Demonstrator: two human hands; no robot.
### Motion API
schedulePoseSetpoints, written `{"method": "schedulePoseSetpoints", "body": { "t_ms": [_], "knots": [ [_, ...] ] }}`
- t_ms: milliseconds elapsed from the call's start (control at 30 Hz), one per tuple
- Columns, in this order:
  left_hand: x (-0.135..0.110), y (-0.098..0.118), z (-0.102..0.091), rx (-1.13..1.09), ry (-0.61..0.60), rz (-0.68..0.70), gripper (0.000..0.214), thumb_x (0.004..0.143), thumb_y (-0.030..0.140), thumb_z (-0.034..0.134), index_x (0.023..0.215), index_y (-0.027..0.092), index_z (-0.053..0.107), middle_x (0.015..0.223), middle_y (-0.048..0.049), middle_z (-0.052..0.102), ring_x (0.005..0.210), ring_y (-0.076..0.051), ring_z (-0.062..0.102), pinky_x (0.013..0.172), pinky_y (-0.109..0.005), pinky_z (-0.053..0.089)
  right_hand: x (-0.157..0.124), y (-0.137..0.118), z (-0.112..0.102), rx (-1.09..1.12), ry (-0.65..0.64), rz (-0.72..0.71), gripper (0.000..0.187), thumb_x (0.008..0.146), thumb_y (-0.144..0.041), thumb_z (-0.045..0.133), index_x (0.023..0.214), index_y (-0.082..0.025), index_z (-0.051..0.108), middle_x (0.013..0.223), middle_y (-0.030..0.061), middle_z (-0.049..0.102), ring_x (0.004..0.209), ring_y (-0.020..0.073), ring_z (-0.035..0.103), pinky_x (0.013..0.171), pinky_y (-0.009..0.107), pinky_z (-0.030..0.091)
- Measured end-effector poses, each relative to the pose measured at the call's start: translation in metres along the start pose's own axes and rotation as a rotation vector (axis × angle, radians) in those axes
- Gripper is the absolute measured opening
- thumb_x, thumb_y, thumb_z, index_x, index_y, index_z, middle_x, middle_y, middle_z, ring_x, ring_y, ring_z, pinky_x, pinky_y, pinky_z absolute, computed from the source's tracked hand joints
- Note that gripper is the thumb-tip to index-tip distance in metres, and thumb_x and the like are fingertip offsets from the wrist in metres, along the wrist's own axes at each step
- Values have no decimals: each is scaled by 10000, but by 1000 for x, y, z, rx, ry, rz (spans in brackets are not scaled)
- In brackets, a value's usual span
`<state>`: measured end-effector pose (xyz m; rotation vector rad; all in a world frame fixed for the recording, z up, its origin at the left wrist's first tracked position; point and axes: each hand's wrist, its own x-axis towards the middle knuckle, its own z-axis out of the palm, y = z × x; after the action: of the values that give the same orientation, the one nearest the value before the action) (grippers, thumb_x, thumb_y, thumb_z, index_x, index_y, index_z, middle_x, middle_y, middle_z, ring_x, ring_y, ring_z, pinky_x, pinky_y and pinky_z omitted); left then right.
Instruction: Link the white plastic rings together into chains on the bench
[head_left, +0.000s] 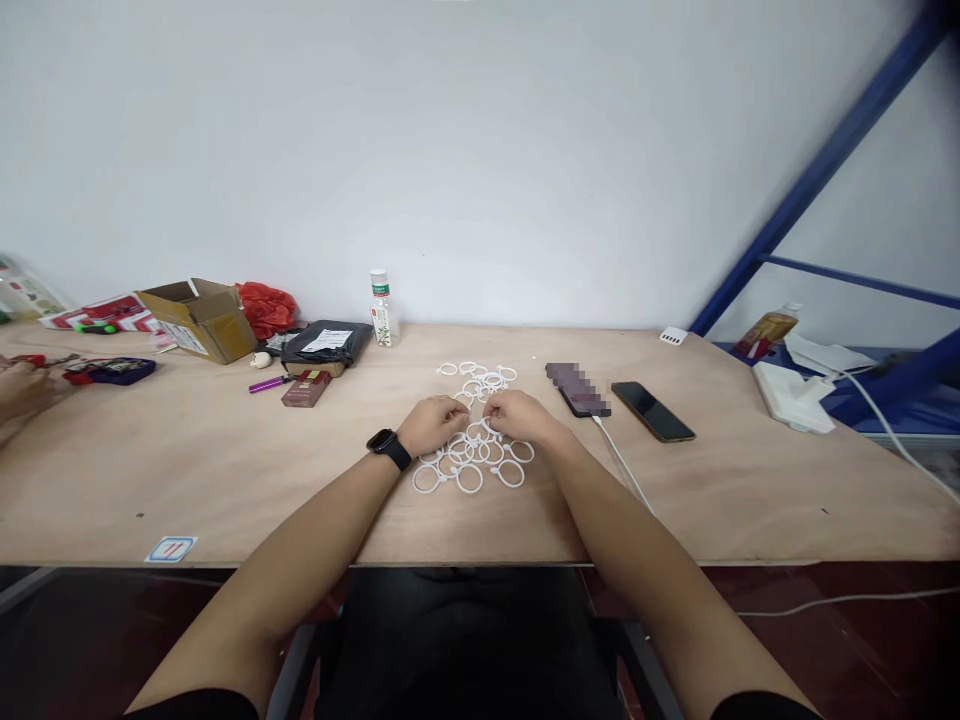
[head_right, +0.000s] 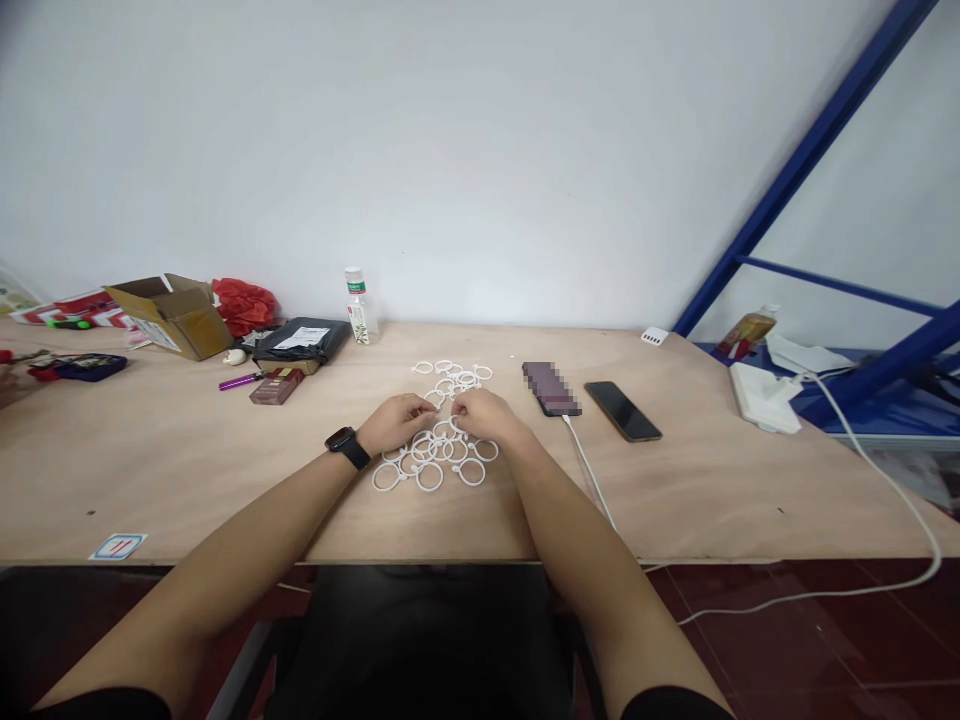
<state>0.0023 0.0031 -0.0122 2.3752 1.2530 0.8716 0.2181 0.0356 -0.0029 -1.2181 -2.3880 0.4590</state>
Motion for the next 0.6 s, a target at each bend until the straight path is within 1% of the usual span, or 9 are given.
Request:
{"method": "schedulePoseSetpoints", "body": {
  "t_ms": [100, 200, 300, 400, 500, 600],
  "knots": [
    [0, 4, -2, -12, -9, 5, 287, 912, 386, 508, 901, 195, 723, 834, -39, 707, 768, -168, 621, 743, -283, 464, 1, -9, 0, 48, 102, -90, 187, 711, -101, 589, 788, -211, 719, 791, 13, 681, 739, 153, 587, 671, 244, 407],
    [0, 5, -4, -50, -5, 32, 313, 926, 416, 490, 916, 197, 713, 844, -32, 704, 760, -158, 615, 732, -272, 454, 2, -21, 3, 109, 223, -134, 195, 774, -133, 571, 861, -209, 728, 849, 30, 667, 797, 158, 591, 725, 261, 430],
    [0, 7, -4, -63, 19, 67, 291, 935, 375, 473, 894, 185, 690, 820, -31, 681, 737, -148, 594, 710, -267, 445, 1, -29, 8, 177, 312, -178, 217, 801, -139, 560, 910, -217, 730, 898, 39, 652, 832, 160, 590, 770, 275, 444],
    [0, 10, -5, -42, 77, 79, 259, 933, 325, 465, 847, 175, 658, 775, -29, 641, 711, -147, 564, 693, -274, 436, 2, -28, 8, 211, 389, -148, 291, 802, -133, 544, 1026, -215, 712, 979, 52, 636, 818, 158, 582, 784, 285, 452],
    [1, 13, -7, -49, 119, 75, 224, 926, 295, 460, 837, 175, 627, 785, -32, 626, 728, -152, 555, 700, -280, 434, 3, -22, 6, 237, 408, -85, 396, 792, -114, 510, 1144, -203, 669, 1012, 59, 637, 789, 154, 575, 775, 290, 454],
    [0, 15, -8, -69, 116, 50, 213, 920, 285, 454, 821, 176, 608, 773, -26, 629, 713, -149, 556, 677, -273, 429, 5, -18, 7, 272, 345, -87, 356, 812, -122, 479, 1084, -199, 695, 983, 59, 664, 869, 173, 593, 822, 305, 449]
  ]
}}
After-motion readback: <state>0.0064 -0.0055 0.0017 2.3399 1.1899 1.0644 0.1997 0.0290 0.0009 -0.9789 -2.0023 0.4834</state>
